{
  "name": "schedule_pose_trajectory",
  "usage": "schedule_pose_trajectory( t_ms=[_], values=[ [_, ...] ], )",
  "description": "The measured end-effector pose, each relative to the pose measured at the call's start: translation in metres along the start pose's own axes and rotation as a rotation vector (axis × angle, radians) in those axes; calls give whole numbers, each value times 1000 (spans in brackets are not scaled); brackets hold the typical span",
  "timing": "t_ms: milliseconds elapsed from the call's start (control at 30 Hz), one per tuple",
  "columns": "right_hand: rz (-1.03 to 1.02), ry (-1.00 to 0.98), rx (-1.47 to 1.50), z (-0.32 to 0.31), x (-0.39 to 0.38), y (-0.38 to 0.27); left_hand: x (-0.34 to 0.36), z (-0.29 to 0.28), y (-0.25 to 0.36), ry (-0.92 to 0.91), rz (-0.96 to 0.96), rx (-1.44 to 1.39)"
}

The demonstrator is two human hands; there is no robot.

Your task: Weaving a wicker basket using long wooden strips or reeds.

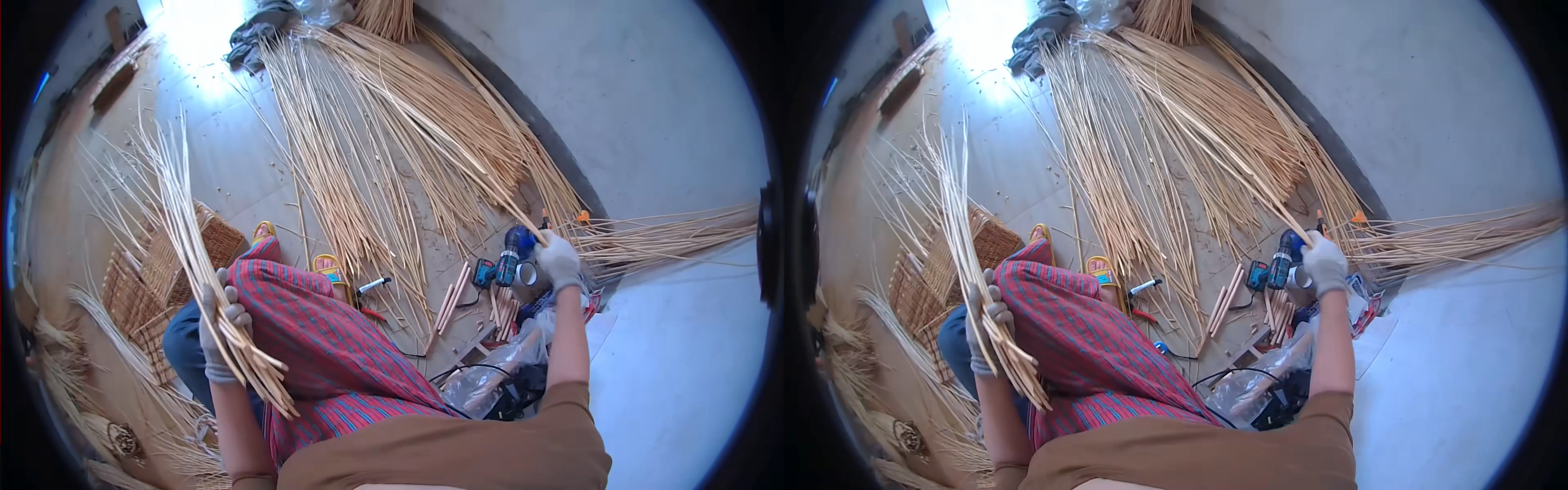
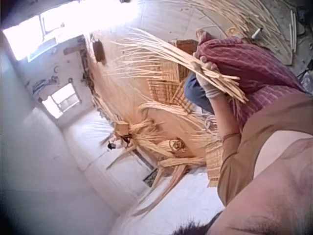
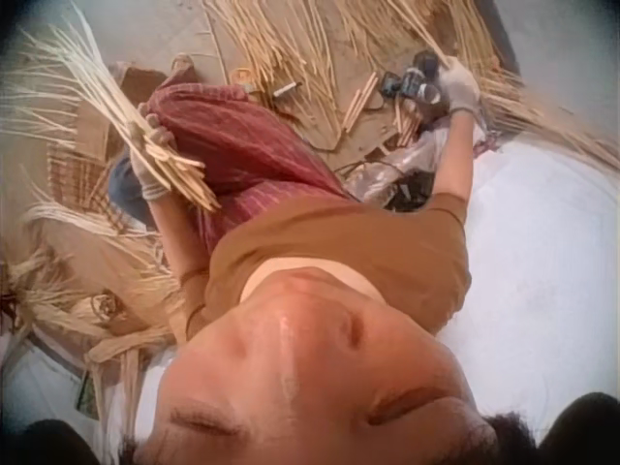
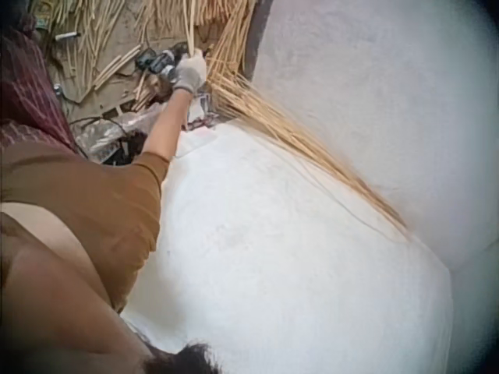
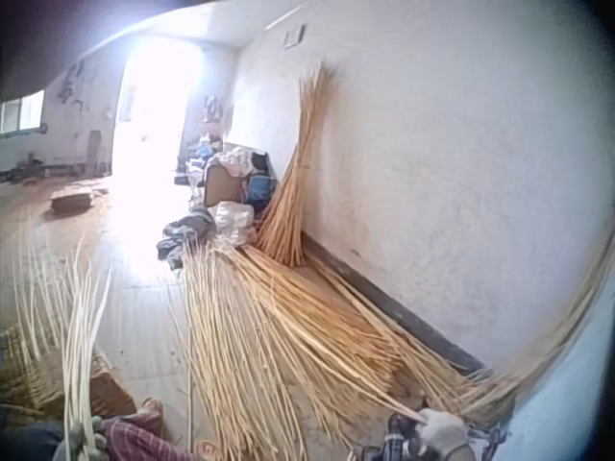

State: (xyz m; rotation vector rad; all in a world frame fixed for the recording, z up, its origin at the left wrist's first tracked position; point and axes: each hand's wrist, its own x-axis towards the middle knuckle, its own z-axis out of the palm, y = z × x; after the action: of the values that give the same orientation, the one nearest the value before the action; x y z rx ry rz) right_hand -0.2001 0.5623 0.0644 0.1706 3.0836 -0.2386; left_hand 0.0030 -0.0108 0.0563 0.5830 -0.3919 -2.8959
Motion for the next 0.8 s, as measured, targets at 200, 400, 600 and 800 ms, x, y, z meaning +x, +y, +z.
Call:
schedule_pose_trajectory(
  t_ms=[200, 400, 600, 800],
  values=[
    [-99, 231, -19, -119, -105, -19, -13, -20, 26, 113, -124, 31],
    [34, 411, 243, -177, -156, -19, -14, -65, 21, 61, -27, 286],
    [-18, 330, 779, -172, -166, -80, -17, -87, 3, 153, -179, 196],
    [-288, -850, 1500, -80, -182, -234, -22, -89, -6, 84, 51, 413]
  ],
)
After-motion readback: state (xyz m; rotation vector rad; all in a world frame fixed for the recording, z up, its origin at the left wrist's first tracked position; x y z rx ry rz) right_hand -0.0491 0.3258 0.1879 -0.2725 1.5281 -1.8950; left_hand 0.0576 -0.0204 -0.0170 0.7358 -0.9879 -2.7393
